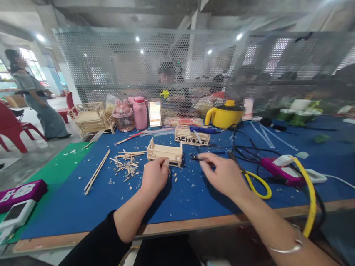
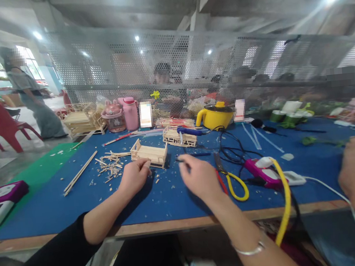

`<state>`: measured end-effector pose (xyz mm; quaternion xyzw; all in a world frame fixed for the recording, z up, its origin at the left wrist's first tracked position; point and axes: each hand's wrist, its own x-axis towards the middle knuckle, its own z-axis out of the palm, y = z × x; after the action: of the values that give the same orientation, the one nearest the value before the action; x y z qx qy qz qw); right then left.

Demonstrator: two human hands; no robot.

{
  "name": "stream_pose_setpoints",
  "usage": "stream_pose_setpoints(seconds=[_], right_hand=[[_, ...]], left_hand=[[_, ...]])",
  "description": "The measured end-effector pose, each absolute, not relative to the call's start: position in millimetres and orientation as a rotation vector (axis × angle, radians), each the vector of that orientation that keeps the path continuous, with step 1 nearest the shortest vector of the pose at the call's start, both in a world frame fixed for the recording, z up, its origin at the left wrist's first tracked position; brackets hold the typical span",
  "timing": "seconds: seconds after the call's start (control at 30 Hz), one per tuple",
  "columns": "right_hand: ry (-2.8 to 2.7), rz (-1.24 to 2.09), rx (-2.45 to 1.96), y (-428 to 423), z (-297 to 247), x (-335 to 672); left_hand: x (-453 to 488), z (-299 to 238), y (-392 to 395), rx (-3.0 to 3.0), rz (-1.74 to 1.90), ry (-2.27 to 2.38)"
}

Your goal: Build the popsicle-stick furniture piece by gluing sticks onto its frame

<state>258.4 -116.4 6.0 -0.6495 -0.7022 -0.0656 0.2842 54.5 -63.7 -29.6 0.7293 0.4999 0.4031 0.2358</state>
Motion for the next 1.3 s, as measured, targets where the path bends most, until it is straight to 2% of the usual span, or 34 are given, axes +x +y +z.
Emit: stream_pose_setpoints(seconds=[0.1, 0.17, 0.3, 0.43, 0.6, 0.83, 0.97, 1.03, 1.3], right_hand=[[-1.819, -0.201, -2.282, -137.5, 4.0, 308.1], [-1.875, -0.157, -2.437, -144.5, 1.7, 334.9], [-2.011, -0.024, -2.375, -147.8, 0.8, 352.9], [-1.907, 0.055, -2.483, -149.3, 12.9, 347.2], [-1.772, -0.098, -2.518, -178.8, 24.0, 369.2], [-1.61, 0.013, -2.235, -231.5, 20.7, 391.3], [-1.666, 0.431, -1.738, -210.5, 16.5, 335.3], [-1.754, 0.652, -1.633, -191.6, 16.2, 301.3], [-2.034, 0.885, -1.339, -156.3, 27.4, 239.1]], left_hand=[[54.4, -27.2, -73.6, 1.985, 1.072, 1.36], [56.4, -25.7, -77.5, 1.988, 1.039, 1.33], [60.0, -25.1, -79.0, 2.009, 1.039, 1.215], [60.2, -25.7, -78.7, 2.004, 1.066, 1.14], [61.1, -23.1, -80.3, 1.917, 1.123, 1.048], [63.4, -20.9, -80.8, 1.609, 1.117, 0.85], [61.5, -16.7, -85.7, 1.606, 1.071, 0.7], [60.0, -14.3, -87.9, 1.627, 1.03, 0.643], [56.7, -10.1, -90.3, 1.657, 1.006, 0.629]])
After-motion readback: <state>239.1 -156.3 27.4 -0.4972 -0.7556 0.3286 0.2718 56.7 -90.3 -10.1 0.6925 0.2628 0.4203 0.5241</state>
